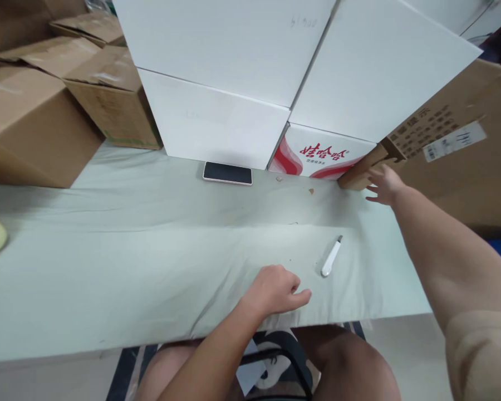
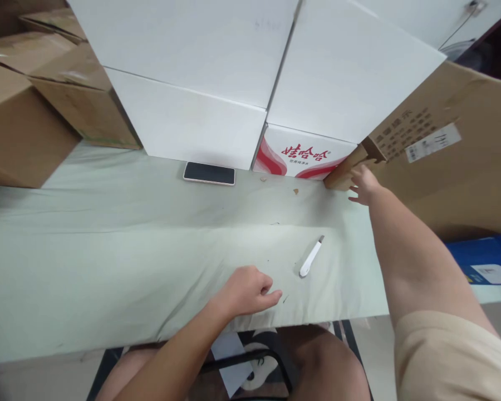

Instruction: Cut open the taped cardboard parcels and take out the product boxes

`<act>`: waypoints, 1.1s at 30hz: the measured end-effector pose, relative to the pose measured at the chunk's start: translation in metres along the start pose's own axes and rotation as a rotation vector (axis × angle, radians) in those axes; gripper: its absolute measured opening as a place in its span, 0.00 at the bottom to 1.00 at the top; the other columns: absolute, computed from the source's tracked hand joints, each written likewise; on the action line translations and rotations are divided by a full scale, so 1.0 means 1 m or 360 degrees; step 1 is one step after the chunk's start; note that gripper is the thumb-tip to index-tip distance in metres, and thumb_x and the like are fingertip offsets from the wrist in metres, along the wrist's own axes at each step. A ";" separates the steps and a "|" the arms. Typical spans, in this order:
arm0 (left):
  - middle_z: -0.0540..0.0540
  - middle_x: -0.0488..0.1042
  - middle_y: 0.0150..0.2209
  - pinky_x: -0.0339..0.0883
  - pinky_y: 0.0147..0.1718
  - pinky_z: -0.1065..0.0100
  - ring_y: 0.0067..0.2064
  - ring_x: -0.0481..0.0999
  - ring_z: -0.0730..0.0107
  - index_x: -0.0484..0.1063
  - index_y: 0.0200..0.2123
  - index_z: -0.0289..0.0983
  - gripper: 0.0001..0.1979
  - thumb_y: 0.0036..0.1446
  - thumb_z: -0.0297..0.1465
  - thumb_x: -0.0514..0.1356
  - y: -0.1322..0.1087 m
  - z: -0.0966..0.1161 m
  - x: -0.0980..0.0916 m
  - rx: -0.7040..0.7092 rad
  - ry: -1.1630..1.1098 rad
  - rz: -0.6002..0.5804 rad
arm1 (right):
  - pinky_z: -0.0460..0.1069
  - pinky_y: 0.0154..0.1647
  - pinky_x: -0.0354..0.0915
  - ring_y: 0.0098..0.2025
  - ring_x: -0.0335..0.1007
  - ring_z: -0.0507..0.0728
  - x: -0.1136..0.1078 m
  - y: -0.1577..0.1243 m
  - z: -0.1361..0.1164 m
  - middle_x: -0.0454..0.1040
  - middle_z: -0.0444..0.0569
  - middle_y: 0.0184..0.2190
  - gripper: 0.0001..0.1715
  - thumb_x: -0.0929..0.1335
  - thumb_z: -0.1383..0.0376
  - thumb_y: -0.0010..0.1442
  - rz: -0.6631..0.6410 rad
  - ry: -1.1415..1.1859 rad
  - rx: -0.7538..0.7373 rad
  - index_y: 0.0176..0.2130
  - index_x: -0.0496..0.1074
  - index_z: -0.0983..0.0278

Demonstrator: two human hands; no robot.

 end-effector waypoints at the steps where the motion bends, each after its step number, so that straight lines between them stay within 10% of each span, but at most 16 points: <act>1: 0.45 0.74 0.22 0.44 0.27 0.64 0.26 0.69 0.68 0.75 0.22 0.37 0.23 0.61 0.47 0.56 0.000 -0.001 -0.001 0.0000 -0.0001 0.0001 | 0.53 0.42 0.68 0.44 0.73 0.58 0.007 0.001 -0.001 0.73 0.68 0.54 0.35 0.49 0.51 0.72 -0.0096 0.0033 0.0076 0.57 0.72 0.64; 11: 0.45 0.75 0.22 0.44 0.26 0.63 0.28 0.73 0.66 0.73 0.21 0.37 0.23 0.62 0.46 0.57 -0.012 0.000 -0.016 0.0066 -0.0041 0.0113 | 0.57 0.58 0.69 0.57 0.71 0.61 0.079 -0.073 -0.049 0.73 0.58 0.61 0.19 0.62 0.56 0.66 -0.0509 0.0069 -0.0078 0.48 0.76 0.61; 20: 0.47 0.72 0.21 0.52 0.27 0.64 0.30 0.73 0.64 0.64 0.19 0.38 0.26 0.61 0.50 0.57 -0.049 -0.015 -0.040 0.0041 -0.0268 0.0185 | 0.57 0.58 0.67 0.54 0.73 0.62 0.211 -0.245 -0.235 0.80 0.51 0.51 0.13 0.68 0.57 0.62 -0.0917 -0.0151 -0.1259 0.42 0.79 0.59; 24: 0.48 0.67 0.19 0.51 0.27 0.65 0.28 0.70 0.66 0.60 0.19 0.38 0.26 0.60 0.51 0.56 -0.063 -0.031 -0.049 -0.0018 -0.0370 0.0186 | 0.58 0.61 0.65 0.55 0.73 0.63 0.260 -0.323 -0.335 0.77 0.58 0.54 0.19 0.65 0.62 0.64 -0.0685 -0.0355 -0.1978 0.51 0.76 0.64; 33: 0.52 0.62 0.20 0.57 0.33 0.66 0.31 0.70 0.68 0.65 0.20 0.38 0.22 0.57 0.47 0.61 -0.077 -0.059 -0.070 -0.0085 -0.0612 0.0382 | 0.61 0.63 0.64 0.62 0.67 0.66 0.318 -0.456 -0.472 0.70 0.55 0.58 0.22 0.64 0.56 0.69 -0.0419 -0.0159 -0.2523 0.57 0.66 0.64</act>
Point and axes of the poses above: each hand's wrist, its own y-axis towards the middle knuckle, its own x-axis out of the palm, z = x × y, the point moved 7 cm from there along y, towards the middle knuckle
